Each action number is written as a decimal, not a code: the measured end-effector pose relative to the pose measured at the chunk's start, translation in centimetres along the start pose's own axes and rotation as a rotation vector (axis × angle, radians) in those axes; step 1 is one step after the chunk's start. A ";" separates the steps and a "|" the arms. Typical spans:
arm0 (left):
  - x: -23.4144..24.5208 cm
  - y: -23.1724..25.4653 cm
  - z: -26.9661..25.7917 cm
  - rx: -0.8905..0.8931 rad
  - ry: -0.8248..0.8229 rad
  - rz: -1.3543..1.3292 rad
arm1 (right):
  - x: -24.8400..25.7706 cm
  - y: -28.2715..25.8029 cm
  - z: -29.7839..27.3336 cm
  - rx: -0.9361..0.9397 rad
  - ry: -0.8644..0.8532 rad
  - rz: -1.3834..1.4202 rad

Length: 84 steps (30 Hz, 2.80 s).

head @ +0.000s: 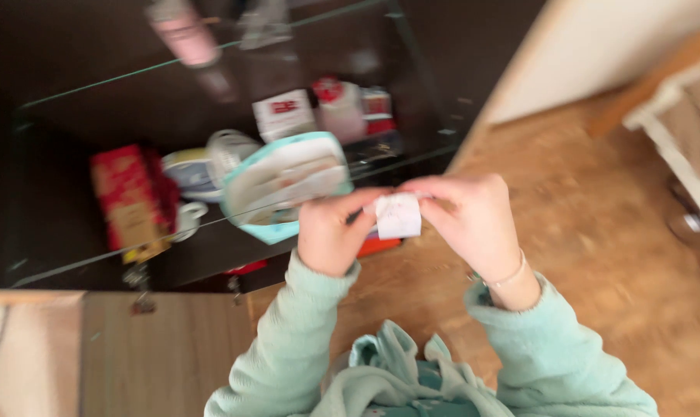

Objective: The person opens a wooden cabinet and systematically removes various items, including bottles, containers, a cable, and small boxes, placing them on the floor. The person handles each item individually and sets it down in a pile.

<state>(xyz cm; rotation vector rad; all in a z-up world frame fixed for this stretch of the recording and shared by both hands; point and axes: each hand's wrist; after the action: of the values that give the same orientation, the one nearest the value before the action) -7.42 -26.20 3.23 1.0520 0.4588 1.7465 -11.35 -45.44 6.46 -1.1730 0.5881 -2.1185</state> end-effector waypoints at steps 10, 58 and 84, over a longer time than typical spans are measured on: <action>-19.2 0.7 -8.1 -0.244 -0.465 -0.132 | 9.5 11.2 -14.7 -0.241 0.031 -0.220; -57.6 -5.1 -54.0 -0.385 -1.971 0.045 | -6.7 53.5 -77.7 -1.598 0.410 -0.369; -36.9 -2.3 -26.5 0.224 -1.184 -0.164 | 9.8 29.3 -32.0 -0.621 0.198 0.078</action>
<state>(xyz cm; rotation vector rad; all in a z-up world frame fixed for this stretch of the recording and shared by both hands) -23.53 -53.81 -29.20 1.9064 -0.0331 0.6990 -33.55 -70.42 -22.84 -1.2258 1.4319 -2.0561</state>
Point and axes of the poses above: each hand's wrist, its own z-axis towards the middle knuckle, its own x-axis out of the back of the hand, y = z × x, and after that the axes turned 5 degrees about y, right-handed
